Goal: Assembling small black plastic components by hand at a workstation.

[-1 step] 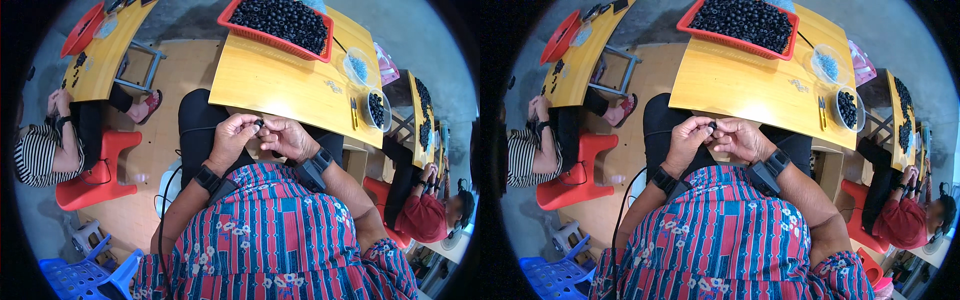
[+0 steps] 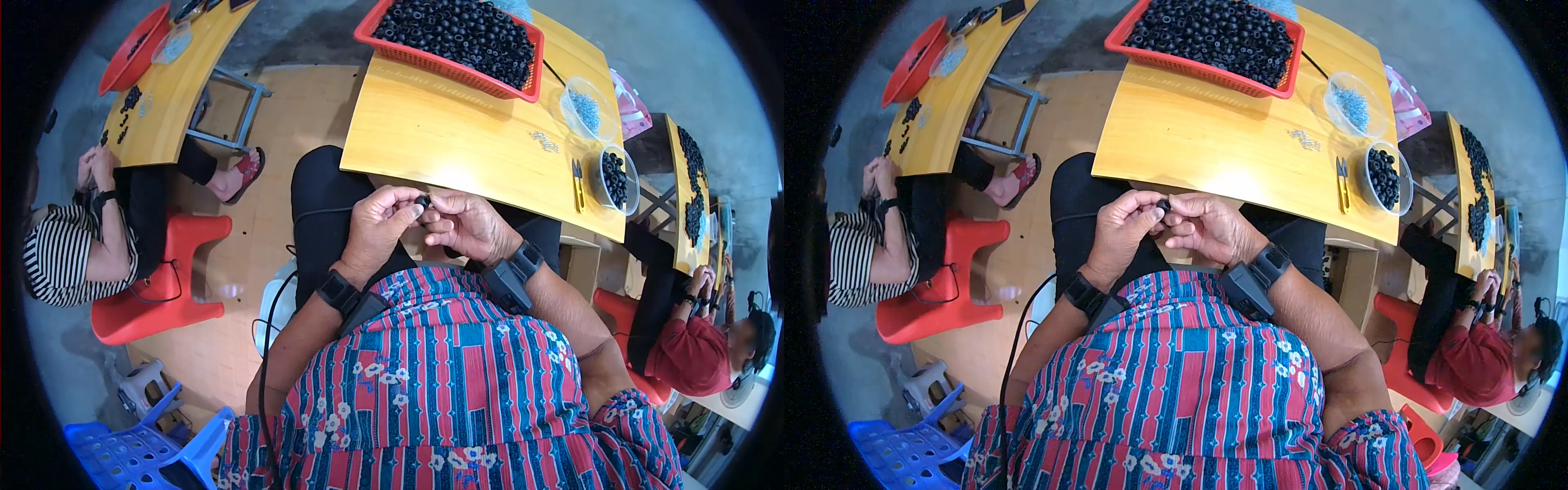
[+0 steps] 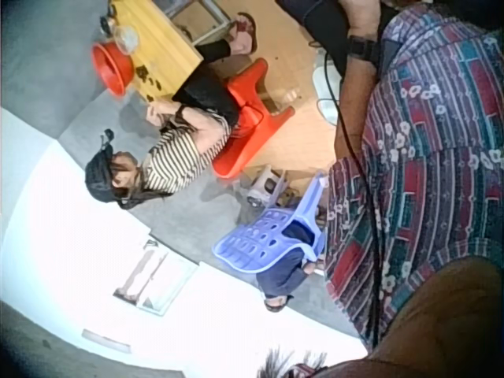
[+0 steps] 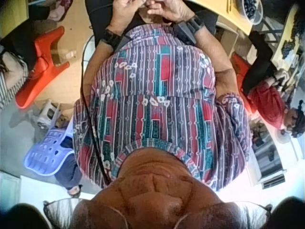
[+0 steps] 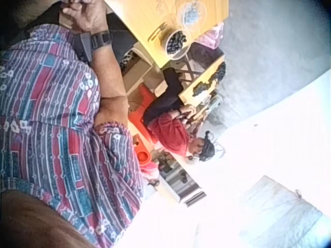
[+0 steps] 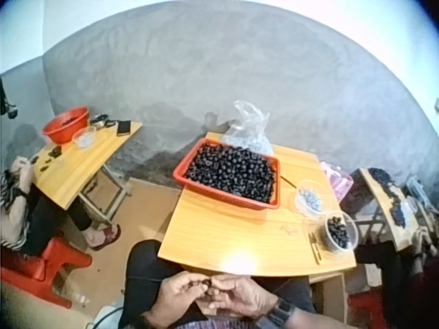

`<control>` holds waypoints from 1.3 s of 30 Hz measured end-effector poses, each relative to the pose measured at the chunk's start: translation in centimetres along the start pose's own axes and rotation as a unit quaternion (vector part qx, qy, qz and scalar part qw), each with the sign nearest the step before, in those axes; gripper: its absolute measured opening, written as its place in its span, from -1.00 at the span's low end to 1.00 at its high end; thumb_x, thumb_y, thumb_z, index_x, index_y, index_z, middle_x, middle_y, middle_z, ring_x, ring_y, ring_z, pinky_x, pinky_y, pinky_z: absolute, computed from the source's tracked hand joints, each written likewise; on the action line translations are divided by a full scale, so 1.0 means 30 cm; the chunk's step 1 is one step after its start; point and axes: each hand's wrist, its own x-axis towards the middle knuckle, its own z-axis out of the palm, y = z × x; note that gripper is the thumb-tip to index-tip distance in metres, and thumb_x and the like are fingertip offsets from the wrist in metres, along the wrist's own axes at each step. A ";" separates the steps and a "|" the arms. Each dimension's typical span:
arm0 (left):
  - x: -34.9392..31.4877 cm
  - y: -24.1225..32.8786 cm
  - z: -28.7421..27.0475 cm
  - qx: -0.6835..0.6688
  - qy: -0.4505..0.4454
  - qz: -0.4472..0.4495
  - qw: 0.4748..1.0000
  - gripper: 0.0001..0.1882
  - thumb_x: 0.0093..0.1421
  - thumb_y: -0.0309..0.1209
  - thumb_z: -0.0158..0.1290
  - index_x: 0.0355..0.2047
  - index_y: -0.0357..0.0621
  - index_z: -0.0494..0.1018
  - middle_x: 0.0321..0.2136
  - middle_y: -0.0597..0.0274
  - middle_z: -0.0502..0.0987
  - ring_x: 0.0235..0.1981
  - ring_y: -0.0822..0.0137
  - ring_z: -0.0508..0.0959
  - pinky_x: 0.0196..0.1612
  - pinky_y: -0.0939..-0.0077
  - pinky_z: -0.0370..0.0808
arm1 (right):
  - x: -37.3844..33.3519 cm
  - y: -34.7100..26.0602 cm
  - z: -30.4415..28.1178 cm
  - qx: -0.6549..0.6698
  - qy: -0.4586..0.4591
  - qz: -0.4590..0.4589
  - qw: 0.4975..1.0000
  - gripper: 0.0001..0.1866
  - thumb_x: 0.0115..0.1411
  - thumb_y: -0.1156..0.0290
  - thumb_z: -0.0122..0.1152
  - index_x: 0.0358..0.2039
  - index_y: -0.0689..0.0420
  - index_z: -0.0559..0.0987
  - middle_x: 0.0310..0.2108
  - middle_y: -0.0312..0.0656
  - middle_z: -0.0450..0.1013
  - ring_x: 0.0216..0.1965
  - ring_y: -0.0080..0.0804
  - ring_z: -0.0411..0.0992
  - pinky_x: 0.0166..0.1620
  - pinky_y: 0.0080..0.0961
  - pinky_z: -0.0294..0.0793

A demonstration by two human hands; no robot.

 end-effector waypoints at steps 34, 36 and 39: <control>-0.012 0.019 0.021 -0.084 0.013 -0.041 0.996 -0.84 0.23 -0.53 0.04 -0.18 -0.28 0.47 -0.43 0.32 0.53 -0.44 0.58 0.52 -0.27 0.66 0.53 | 0.003 0.005 0.063 -0.299 0.161 -0.202 0.919 -0.90 0.21 0.52 0.15 -0.28 0.25 0.55 -0.51 -0.32 0.47 -0.52 -0.64 0.40 -0.40 -0.71 0.45; -0.012 0.015 0.021 -0.089 0.015 -0.037 0.995 -0.85 0.23 -0.53 0.05 -0.19 -0.28 0.47 -0.43 0.32 0.53 -0.45 0.58 0.52 -0.28 0.66 0.54 | 0.005 0.006 0.066 -0.303 0.157 -0.204 0.918 -0.90 0.22 0.53 0.14 -0.28 0.27 0.55 -0.47 -0.30 0.49 -0.50 -0.66 0.41 -0.38 -0.73 0.45; -0.006 0.013 0.017 -0.037 0.020 -0.014 0.999 -0.87 0.20 -0.58 0.07 -0.23 -0.33 0.48 -0.40 0.26 0.55 -0.42 0.54 0.53 -0.29 0.66 0.54 | 0.009 0.013 0.067 -0.299 0.157 -0.209 0.918 -0.90 0.23 0.54 0.12 -0.29 0.28 0.54 -0.44 -0.29 0.49 -0.49 -0.67 0.41 -0.38 -0.73 0.45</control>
